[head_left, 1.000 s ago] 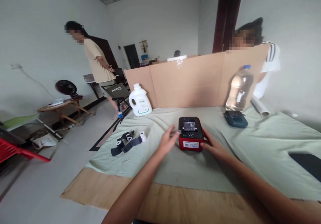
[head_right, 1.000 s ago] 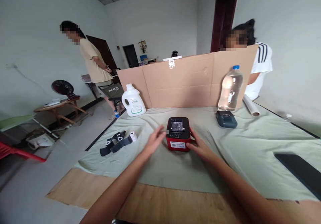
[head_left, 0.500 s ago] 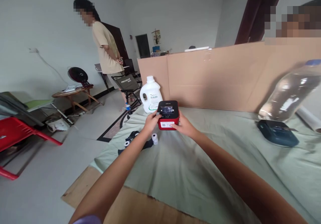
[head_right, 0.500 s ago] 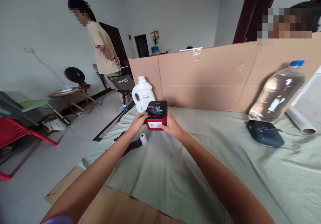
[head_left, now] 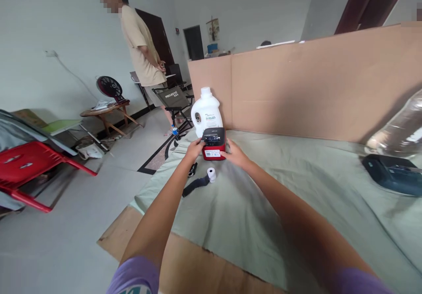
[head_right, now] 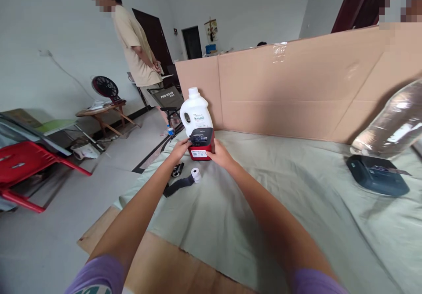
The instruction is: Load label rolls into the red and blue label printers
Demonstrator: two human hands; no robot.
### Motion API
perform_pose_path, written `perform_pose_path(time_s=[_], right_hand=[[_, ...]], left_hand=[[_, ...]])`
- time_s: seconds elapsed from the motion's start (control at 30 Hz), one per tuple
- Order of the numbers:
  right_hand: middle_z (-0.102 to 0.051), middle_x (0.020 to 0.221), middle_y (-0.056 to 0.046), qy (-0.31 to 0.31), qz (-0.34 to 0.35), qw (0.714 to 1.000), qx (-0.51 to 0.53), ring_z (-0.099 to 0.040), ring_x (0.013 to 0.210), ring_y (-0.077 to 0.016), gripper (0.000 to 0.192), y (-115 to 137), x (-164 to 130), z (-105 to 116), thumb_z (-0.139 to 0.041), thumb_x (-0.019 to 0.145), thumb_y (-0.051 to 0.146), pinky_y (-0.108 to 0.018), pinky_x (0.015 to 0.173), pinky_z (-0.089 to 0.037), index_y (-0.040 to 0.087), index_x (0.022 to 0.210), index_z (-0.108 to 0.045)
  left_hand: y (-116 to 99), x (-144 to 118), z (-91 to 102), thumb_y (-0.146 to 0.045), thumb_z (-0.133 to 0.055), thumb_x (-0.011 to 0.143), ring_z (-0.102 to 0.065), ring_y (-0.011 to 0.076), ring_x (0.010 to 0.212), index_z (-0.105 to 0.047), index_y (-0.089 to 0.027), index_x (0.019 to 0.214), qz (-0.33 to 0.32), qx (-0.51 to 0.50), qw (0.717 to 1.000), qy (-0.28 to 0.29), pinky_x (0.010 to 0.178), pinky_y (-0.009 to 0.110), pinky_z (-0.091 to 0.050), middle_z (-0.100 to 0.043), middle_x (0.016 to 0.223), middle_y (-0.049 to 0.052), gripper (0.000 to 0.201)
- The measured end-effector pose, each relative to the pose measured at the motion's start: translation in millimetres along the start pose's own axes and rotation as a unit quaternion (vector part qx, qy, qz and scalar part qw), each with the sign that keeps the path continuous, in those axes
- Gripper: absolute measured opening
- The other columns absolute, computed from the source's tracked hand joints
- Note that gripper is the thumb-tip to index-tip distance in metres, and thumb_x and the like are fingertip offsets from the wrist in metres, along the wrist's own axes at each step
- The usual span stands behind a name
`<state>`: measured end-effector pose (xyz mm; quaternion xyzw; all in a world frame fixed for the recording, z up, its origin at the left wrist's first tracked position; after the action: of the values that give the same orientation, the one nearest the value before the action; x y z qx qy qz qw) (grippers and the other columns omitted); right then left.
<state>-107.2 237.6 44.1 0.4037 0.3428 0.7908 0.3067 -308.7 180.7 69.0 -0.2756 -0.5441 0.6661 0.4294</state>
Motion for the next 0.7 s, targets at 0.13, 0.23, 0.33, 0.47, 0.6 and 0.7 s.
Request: perform_pose_path(time_s=[0.13, 0.23, 0.33, 0.47, 0.6, 0.7], right_hand=[[-0.063, 0.135, -0.016, 0.007, -0.038, 0.979, -0.198, -0.059, 0.126, -0.0359, 0.051, -14, -81, 80, -0.059, 0.088, 0.045, -0.052, 0.108, -0.045, 0.017, 0.131, -0.062], [-0.067, 0.127, -0.019, -0.005, -0.069, 0.938, -0.338, -0.063, 0.119, -0.0346, 0.042, -36, -180, 180, -0.054, 0.091, 0.041, -0.049, 0.104, -0.048, 0.013, 0.118, -0.07], [-0.07, 0.121, -0.019, -0.046, -0.132, 0.888, -0.439, -0.064, 0.116, -0.034, 0.035, -55, -285, 289, -0.054, 0.091, 0.039, -0.047, 0.101, -0.049, 0.015, 0.11, -0.072], [-0.069, 0.116, -0.027, -0.143, -0.317, 0.804, -0.482, -0.064, 0.111, -0.0415, 0.053, -70, -374, 400, -0.06, 0.09, 0.044, -0.05, 0.088, -0.048, 0.008, 0.129, -0.062], [-0.059, 0.129, -0.034, -0.244, -0.38, 0.797, -0.402, -0.058, 0.119, -0.0456, 0.098, -81, -361, 433, -0.074, 0.079, 0.055, -0.05, 0.085, -0.046, -0.001, 0.149, -0.036], [-0.059, 0.126, -0.035, -0.297, -0.41, 0.787, -0.352, -0.057, 0.116, -0.0475, 0.109, -96, -324, 439, -0.081, 0.065, 0.063, -0.051, 0.08, -0.044, -0.001, 0.144, -0.041]], left_hand=[[-56, -75, -3.0, -0.018, -0.051, 0.087, -0.059, 0.0245, 0.122, -0.066, -0.017, 0.116, -0.229, 0.135, 0.952, -0.153, 0.109, 0.039, -0.043, -0.07, 0.122, 0.01, 0.033], [-68, -156, -89.1, -0.022, -0.049, 0.093, -0.066, 0.0214, 0.105, -0.069, -0.021, 0.11, -0.351, 0.214, 0.909, 0.066, 0.102, 0.038, -0.049, -0.073, 0.109, 0.006, 0.026], [-51, -240, -173.8, -0.032, -0.05, 0.097, -0.063, 0.0222, 0.119, -0.067, -0.026, 0.123, -0.39, 0.302, 0.817, 0.298, 0.114, 0.043, -0.04, -0.071, 0.124, 0.006, 0.031], [-29, -300, -221.4, -0.045, -0.043, 0.101, -0.036, 0.0258, 0.149, -0.047, -0.027, 0.149, -0.381, 0.36, 0.747, 0.41, 0.124, 0.052, -0.024, -0.039, 0.16, 0.009, 0.051], [-16, -315, -224.5, -0.052, -0.036, 0.102, -0.017, 0.0256, 0.156, -0.031, -0.03, 0.157, -0.373, 0.391, 0.724, 0.429, 0.126, 0.053, -0.016, -0.018, 0.168, 0.005, 0.06], [-14, -319, -219.4, -0.056, -0.03, 0.103, -0.014, 0.024, 0.156, -0.028, -0.031, 0.158, -0.369, 0.399, 0.722, 0.428, 0.127, 0.051, -0.014, -0.016, 0.168, 0.004, 0.061]])
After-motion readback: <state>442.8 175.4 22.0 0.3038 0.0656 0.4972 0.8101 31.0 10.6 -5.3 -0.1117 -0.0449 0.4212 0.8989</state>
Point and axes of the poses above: each hand's wrist, its own x-axis towards the middle knuckle, its own z-axis out of the back of the hand, y = z × x, the point moved 8 cm from there along x, towards the middle knuckle
